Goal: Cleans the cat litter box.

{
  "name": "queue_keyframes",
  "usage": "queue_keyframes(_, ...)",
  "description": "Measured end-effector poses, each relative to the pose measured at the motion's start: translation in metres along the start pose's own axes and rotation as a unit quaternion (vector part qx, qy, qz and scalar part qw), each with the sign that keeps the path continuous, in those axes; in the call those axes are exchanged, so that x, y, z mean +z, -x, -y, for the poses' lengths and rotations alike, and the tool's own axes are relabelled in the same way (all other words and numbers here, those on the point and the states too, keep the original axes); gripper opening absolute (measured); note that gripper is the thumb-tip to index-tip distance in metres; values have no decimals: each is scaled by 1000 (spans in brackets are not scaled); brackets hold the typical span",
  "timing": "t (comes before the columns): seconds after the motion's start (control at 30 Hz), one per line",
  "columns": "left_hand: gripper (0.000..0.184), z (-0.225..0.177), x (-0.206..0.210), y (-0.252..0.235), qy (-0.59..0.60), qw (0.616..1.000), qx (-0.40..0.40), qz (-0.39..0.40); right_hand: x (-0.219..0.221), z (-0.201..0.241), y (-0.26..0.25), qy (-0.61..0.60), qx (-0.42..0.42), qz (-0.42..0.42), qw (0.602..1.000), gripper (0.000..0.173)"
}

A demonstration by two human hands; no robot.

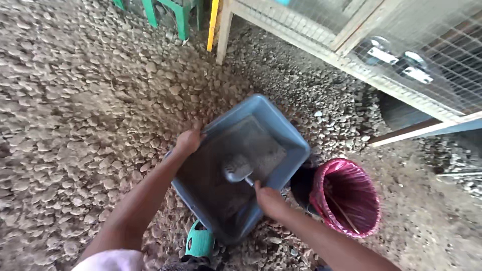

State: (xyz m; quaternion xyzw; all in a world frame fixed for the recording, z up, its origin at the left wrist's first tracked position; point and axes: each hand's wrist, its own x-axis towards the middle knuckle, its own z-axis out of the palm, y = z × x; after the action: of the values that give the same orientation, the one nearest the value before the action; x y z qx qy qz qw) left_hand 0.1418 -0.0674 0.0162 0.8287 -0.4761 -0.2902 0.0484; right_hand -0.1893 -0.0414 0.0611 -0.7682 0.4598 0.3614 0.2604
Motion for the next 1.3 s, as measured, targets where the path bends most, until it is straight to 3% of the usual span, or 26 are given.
queue_keyframes(0.07,50,21,13,36,53,998,-40,10,-34,-9,-20,4,43,4,999,62)
queue_keyframes(0.17,54,42,29,84,138,985,-67,77,-73,-11,-62,1,66,-65,996,56)
queue_keyframes(0.27,60,37,55,115,288,955,-71,24,-95,2,-85,-18,96,-82,992,50)
queue_keyframes(0.37,54,28,77,129,353,932,-82,-25,-84,-2,-74,-77,125,-40,988,55)
queue_keyframes(0.57,48,11,96,140,391,914,-95,-50,17,-30,23,-87,146,80,982,85)
queue_keyframes(0.67,43,8,98,142,393,912,-114,-39,43,-26,45,-70,167,131,975,87)
queue_keyframes(0.83,39,8,94,143,410,903,-126,-5,-22,-13,-27,-115,165,38,979,66)
queue_keyframes(0.9,38,12,101,143,426,898,-108,-24,-46,-3,-54,-116,171,6,978,68)
queue_keyframes(0.97,37,14,103,144,439,892,-98,-35,-39,0,-52,-110,174,7,979,69)
queue_keyframes(1.13,36,13,101,140,429,897,-108,-20,46,-2,33,-44,149,95,983,85)
queue_keyframes(1.2,34,9,100,144,450,885,-122,-13,35,4,26,-45,139,108,983,78)
queue_keyframes(1.3,33,7,99,146,487,864,-122,-15,-25,15,-25,-76,111,39,990,62)
